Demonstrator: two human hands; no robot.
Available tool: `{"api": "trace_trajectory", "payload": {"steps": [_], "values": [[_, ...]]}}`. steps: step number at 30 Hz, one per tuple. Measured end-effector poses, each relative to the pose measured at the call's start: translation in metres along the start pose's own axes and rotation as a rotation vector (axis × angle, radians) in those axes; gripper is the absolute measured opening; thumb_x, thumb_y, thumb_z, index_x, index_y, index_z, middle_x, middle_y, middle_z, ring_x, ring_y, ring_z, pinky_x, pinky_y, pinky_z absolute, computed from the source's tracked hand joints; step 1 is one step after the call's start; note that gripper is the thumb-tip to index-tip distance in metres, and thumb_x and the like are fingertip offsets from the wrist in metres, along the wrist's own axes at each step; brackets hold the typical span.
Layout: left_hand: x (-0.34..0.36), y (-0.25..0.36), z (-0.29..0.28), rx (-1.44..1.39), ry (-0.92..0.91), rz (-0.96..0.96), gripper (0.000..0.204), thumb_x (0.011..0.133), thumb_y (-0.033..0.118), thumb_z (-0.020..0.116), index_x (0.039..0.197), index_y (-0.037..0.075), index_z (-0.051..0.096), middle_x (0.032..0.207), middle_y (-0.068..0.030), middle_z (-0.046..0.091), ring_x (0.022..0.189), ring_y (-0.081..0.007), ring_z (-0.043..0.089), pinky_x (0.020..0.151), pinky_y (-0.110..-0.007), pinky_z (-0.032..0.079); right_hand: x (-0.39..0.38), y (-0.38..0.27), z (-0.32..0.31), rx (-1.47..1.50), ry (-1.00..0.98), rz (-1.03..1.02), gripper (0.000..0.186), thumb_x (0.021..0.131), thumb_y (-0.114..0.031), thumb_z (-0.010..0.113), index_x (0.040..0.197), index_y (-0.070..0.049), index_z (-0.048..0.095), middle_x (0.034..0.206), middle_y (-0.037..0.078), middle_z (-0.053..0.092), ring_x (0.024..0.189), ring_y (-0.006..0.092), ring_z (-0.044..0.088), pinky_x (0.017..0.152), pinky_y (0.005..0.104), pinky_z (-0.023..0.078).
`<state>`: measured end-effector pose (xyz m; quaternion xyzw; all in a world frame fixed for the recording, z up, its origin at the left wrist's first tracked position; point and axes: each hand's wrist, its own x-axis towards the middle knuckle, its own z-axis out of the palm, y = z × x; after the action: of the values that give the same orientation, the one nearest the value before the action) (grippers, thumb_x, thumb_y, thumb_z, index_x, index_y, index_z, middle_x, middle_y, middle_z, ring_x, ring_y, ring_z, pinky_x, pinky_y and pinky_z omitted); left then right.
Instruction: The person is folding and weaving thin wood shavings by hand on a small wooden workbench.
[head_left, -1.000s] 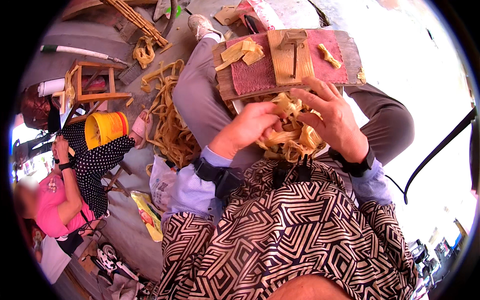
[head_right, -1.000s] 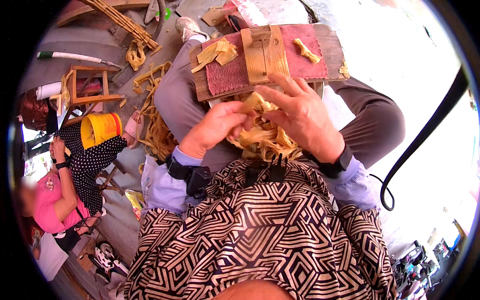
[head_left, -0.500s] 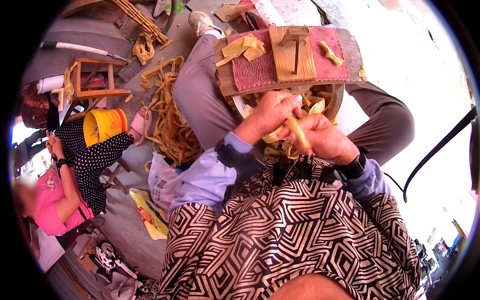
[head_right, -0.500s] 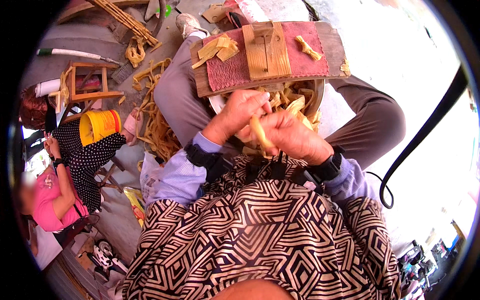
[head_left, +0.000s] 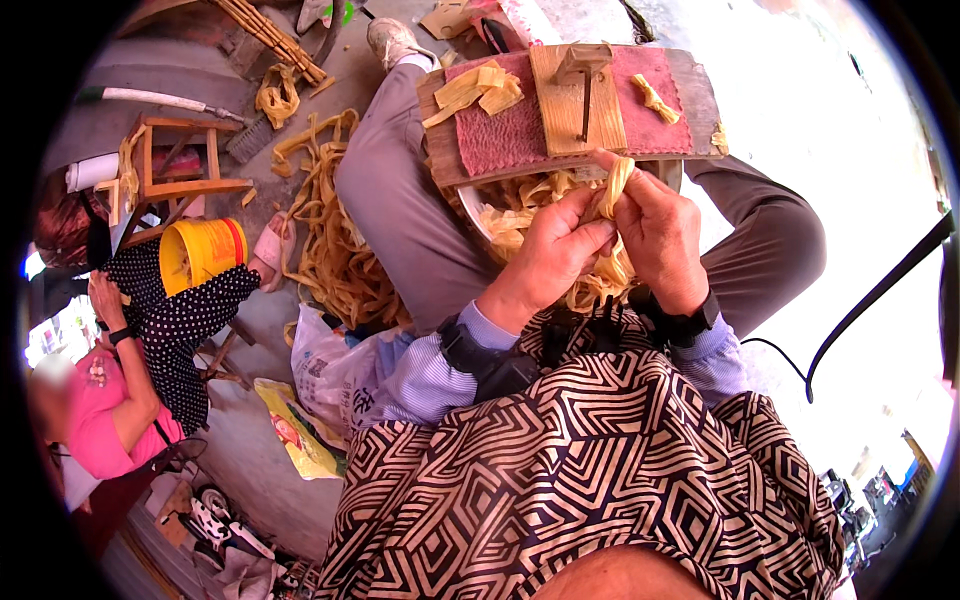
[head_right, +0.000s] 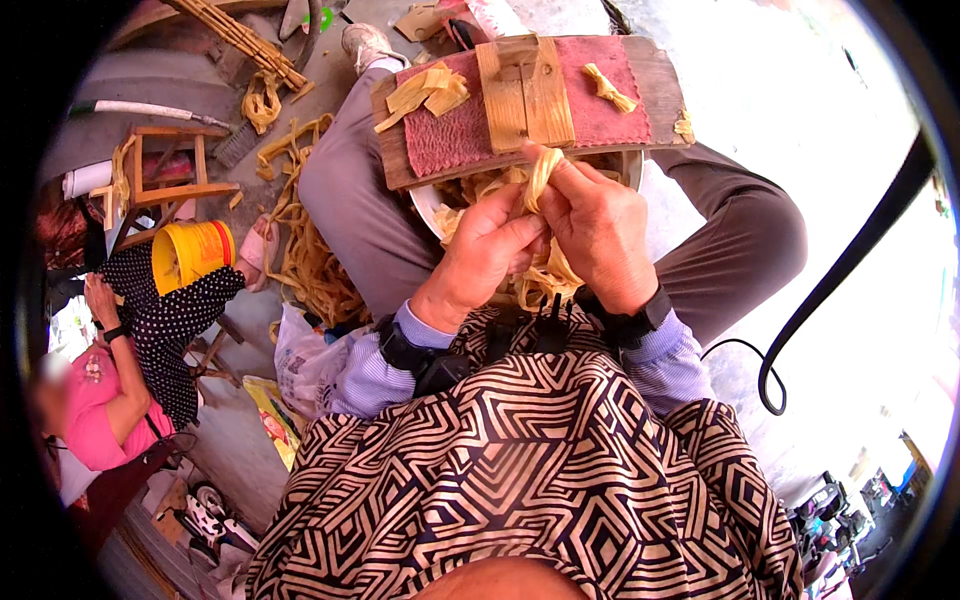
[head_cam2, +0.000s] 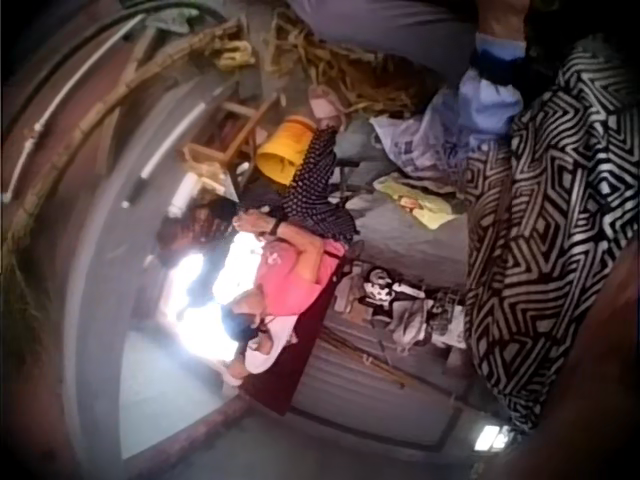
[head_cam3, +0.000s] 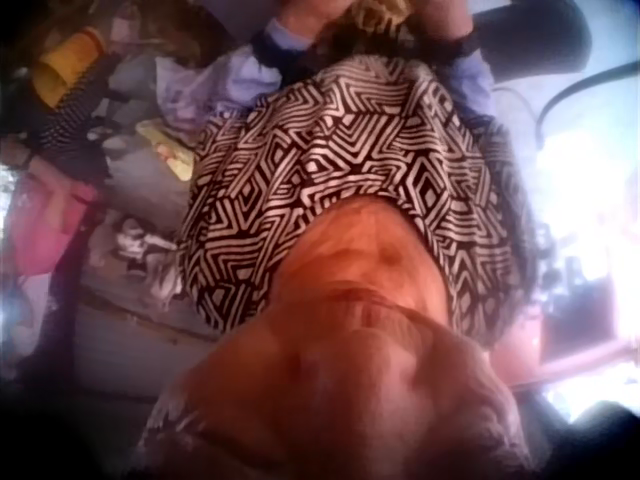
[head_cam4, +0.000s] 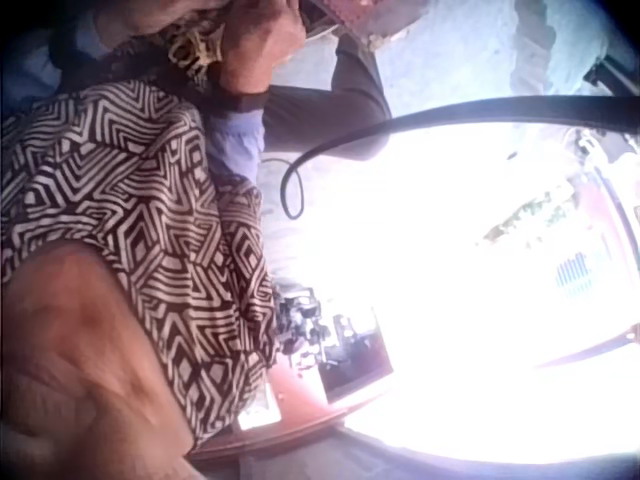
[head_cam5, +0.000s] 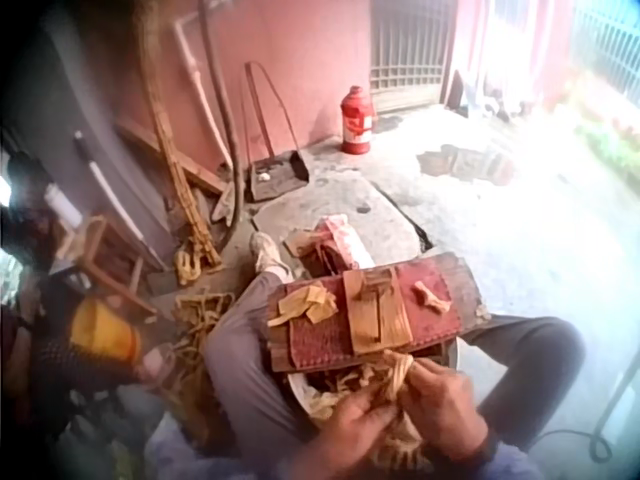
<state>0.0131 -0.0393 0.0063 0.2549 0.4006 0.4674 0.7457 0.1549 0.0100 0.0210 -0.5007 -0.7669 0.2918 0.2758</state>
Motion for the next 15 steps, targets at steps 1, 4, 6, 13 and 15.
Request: {"api": "trace_trajectory", "payload": {"steps": [1, 4, 6, 13, 15], "values": [[0.002, -0.008, -0.004, -0.01, 0.002, -0.029, 0.023, 0.092, 0.004, 0.053, 0.115, 0.005, 0.055, 0.079, 0.0039, 0.054, 0.057, -0.0056, 0.045, 0.05, -0.021, 0.036, 0.0, 0.0, 0.001, 0.01, 0.021, -0.039, 0.032, 0.084, -0.01, 0.064, 0.115, -0.015, 0.067, 0.081, 0.009, 0.065, 0.068, 0.029, 0.065, 0.059, 0.0362, 0.051], [0.004, -0.01, -0.013, 0.697, 0.135, 0.261, 0.015, 0.09, 0.005, 0.056, 0.104, 0.005, 0.059, 0.078, -0.0012, 0.059, 0.062, -0.0144, 0.053, 0.055, -0.026, 0.04, -0.002, 0.01, 0.004, -0.07, 0.024, -0.109, 0.019, 0.086, -0.013, 0.064, 0.104, -0.011, 0.069, 0.078, 0.012, 0.064, 0.065, 0.0287, 0.063, 0.059, 0.0329, 0.05], [0.005, -0.004, -0.013, 1.196, 0.227, 0.55, 0.012, 0.088, 0.007, 0.058, 0.099, 0.005, 0.061, 0.081, -0.0043, 0.062, 0.072, -0.0213, 0.059, 0.063, -0.031, 0.043, -0.013, 0.022, 0.009, 0.057, -0.108, 0.143, 0.013, 0.09, -0.016, 0.063, 0.096, -0.006, 0.068, 0.075, 0.01, 0.065, 0.063, 0.025, 0.061, 0.058, 0.031, 0.048], [0.004, -0.004, -0.018, 1.209, 0.158, 0.82, 0.036, 0.085, 0.007, 0.062, 0.121, 0.0, 0.059, 0.11, -0.0124, 0.066, 0.113, -0.0354, 0.056, 0.096, -0.044, 0.041, -0.02, 0.015, 0.016, 1.355, -0.347, 0.757, 0.024, 0.098, -0.019, 0.054, 0.098, 0.002, 0.066, 0.093, 0.003, 0.068, 0.081, 0.0126, 0.062, 0.074, 0.0271, 0.049], [0.002, -0.006, -0.019, 1.076, 0.093, 0.761, 0.041, 0.085, 0.007, 0.062, 0.125, 0.0, 0.057, 0.116, -0.015, 0.063, 0.116, -0.037, 0.054, 0.099, -0.043, 0.04, -0.023, 0.026, 0.017, 1.715, -0.465, 0.747, 0.021, 0.097, -0.011, 0.051, 0.111, 0.0, 0.064, 0.111, 0.006, 0.064, 0.1, 0.0139, 0.061, 0.09, 0.0288, 0.047]]}}
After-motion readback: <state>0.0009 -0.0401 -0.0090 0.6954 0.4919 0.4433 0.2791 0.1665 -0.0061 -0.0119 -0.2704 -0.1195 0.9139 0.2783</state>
